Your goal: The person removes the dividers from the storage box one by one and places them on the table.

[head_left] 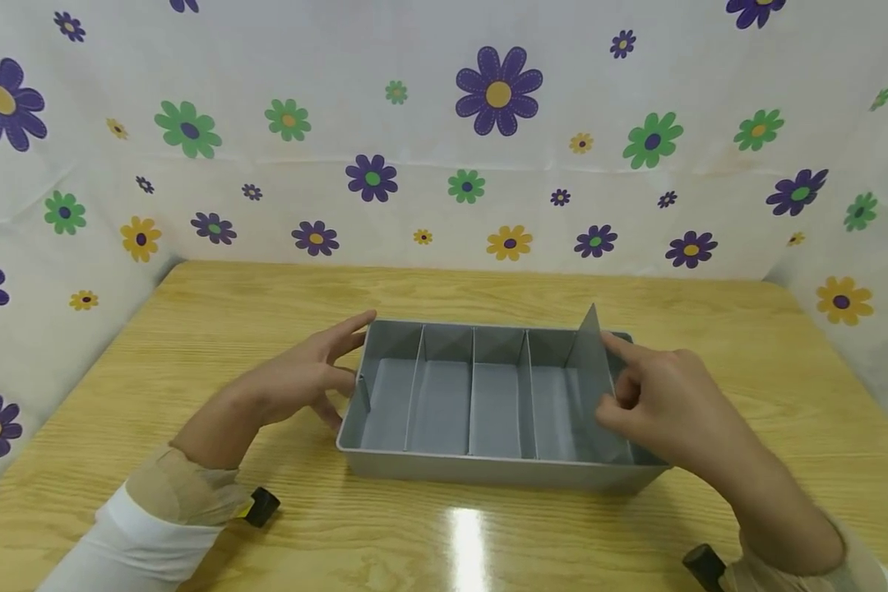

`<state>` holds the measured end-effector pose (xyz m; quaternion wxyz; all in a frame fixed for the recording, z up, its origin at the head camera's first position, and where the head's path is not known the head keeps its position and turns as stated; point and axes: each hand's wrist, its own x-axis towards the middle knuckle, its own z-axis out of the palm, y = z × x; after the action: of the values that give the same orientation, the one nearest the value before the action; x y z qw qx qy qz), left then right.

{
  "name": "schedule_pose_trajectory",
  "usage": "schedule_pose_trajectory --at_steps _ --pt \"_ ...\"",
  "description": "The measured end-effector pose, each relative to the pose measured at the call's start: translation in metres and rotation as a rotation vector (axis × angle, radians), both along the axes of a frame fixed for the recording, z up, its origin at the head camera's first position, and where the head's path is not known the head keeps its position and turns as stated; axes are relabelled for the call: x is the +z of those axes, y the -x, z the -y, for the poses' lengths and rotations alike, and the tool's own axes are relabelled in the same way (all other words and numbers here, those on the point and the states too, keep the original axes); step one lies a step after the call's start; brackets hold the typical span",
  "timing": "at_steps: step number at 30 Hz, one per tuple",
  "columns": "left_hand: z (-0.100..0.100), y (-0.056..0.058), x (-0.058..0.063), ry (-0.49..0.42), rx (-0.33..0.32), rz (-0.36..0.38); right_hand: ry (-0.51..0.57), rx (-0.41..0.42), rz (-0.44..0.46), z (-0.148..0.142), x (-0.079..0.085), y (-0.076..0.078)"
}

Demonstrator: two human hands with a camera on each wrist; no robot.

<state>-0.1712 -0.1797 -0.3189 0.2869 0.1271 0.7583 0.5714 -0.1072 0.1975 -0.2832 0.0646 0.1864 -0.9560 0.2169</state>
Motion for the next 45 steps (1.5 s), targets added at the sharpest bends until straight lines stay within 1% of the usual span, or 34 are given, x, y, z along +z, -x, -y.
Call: schedule_pose_trajectory --at_steps 4,8,13,15,17,19,21,23,25,28,32,36,39,41,45 --pt "0.001 0.001 0.002 0.002 0.000 0.004 0.020 -0.025 -0.061 -0.002 0.007 -0.004" --pt "0.001 0.003 0.004 -0.004 -0.002 0.003 0.075 -0.062 -0.160 -0.012 0.018 -0.006" --pt "0.002 0.005 0.004 -0.011 0.005 0.009 0.239 -0.151 -0.309 -0.028 0.027 -0.003" --pt "0.003 0.005 0.004 -0.013 0.010 0.007 0.303 -0.188 -0.349 -0.035 0.030 -0.001" --pt "0.002 0.003 0.004 -0.017 0.018 0.010 0.332 -0.224 -0.382 -0.043 0.033 0.002" --pt "0.002 0.002 0.003 -0.019 0.024 0.014 0.332 -0.263 -0.390 -0.053 0.035 0.006" --pt "0.002 0.001 0.002 -0.022 0.029 0.019 0.313 -0.320 -0.365 -0.065 0.034 0.012" --pt "0.001 0.000 0.002 -0.025 0.021 0.019 0.294 -0.381 -0.313 -0.080 0.030 0.020" --pt "0.000 0.000 0.001 -0.029 0.013 0.018 0.280 -0.440 -0.228 -0.097 0.023 0.031" --pt "-0.001 0.000 0.000 -0.028 0.010 0.016 0.261 -0.494 -0.078 -0.122 0.009 0.051" --pt "-0.002 0.000 0.000 -0.018 0.030 0.025 0.204 -0.491 0.072 -0.155 -0.013 0.080" --pt "0.000 -0.001 0.000 -0.011 0.035 0.018 0.174 -0.454 0.169 -0.187 -0.032 0.103" --pt "0.000 -0.001 -0.001 -0.016 0.031 0.017 0.154 -0.439 0.226 -0.207 -0.042 0.113" --pt "-0.001 0.000 -0.001 -0.020 0.029 0.020 0.126 -0.447 0.249 -0.216 -0.048 0.118" --pt "-0.002 0.000 -0.003 -0.022 0.018 0.010 0.075 -0.462 0.279 -0.226 -0.059 0.125"
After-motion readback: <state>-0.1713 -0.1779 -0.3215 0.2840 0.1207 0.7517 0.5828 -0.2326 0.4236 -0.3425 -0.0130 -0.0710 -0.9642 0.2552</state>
